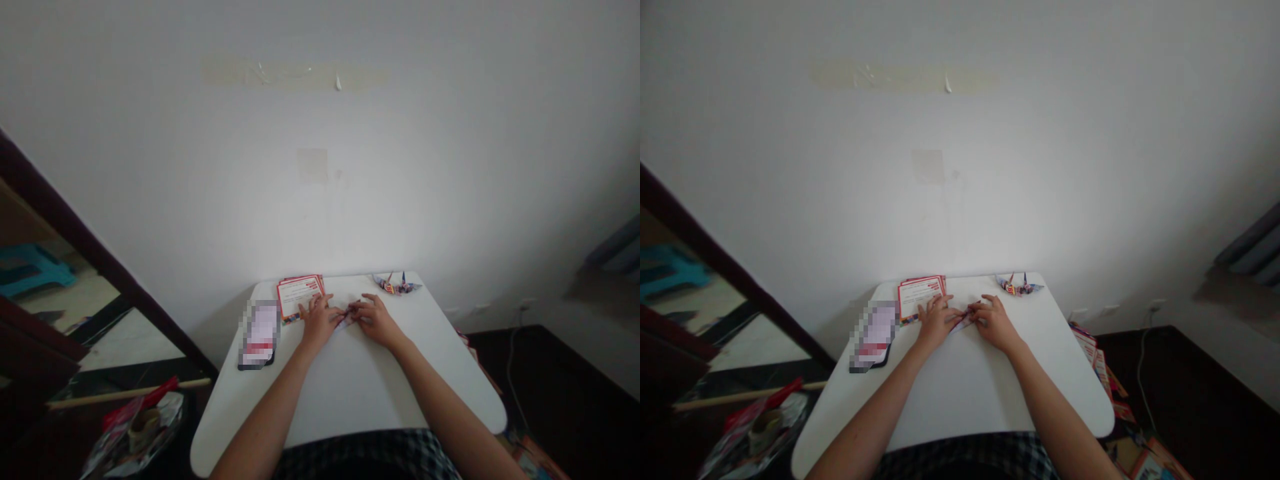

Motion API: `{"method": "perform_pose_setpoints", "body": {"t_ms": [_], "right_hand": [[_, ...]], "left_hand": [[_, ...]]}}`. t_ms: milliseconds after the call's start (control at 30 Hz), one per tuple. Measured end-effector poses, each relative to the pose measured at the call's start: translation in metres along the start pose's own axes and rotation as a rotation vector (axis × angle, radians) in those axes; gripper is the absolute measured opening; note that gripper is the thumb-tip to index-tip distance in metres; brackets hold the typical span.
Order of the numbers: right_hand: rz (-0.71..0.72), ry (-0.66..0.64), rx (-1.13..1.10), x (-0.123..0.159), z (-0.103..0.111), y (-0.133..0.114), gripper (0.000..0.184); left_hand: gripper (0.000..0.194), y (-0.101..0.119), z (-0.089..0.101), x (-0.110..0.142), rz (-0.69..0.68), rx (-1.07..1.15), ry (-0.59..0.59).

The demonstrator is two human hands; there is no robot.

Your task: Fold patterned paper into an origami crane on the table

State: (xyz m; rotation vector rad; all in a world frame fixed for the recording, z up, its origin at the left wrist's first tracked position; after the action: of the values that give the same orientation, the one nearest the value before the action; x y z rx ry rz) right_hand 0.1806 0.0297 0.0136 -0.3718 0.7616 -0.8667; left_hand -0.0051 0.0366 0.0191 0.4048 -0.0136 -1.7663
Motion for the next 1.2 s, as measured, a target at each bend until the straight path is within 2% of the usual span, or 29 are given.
{"method": "perform_pose_setpoints", "body": {"t_ms": [133, 267, 567, 800, 900, 1200], "right_hand": [[0.031, 0.003, -0.016, 0.001, -0.001, 0.003, 0.024], [0.031, 0.004, 0.001, 0.001, -0.002, 0.004, 0.025], [-0.031, -0.020, 0.062, 0.001, 0.004, -0.008, 0.025], [-0.026, -0.014, 0.104, 0.000, 0.005, -0.013, 0.023], [-0.014, -0.017, 0.118, 0.000, 0.005, -0.015, 0.019], [-0.041, 0.019, 0.183, -0.001, -0.004, -0.013, 0.015]], "left_hand": [[0.015, -0.001, 0.001, 0.001, 0.001, -0.007, -0.007], [0.023, -0.001, 0.004, 0.001, -0.023, -0.017, -0.005], [0.027, -0.002, 0.003, 0.001, -0.062, -0.011, 0.000], [0.019, 0.000, 0.008, 0.003, -0.069, -0.048, 0.004], [0.025, 0.001, 0.010, 0.004, -0.074, -0.058, 0.008], [0.030, -0.006, 0.001, 0.001, -0.113, -0.053, -0.031]]}}
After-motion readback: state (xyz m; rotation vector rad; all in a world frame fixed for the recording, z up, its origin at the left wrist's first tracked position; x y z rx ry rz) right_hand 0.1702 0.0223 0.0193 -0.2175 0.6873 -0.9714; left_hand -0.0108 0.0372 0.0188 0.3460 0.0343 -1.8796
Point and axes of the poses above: each hand's wrist, its own x-axis away from the middle knuckle, its own z-axis out of the back of the hand, y = z × x, the point moved 4 cm from there along -x, towards the middle knuckle, and after that the axes turned 10 degrees about -x, right-handed, at the moved point
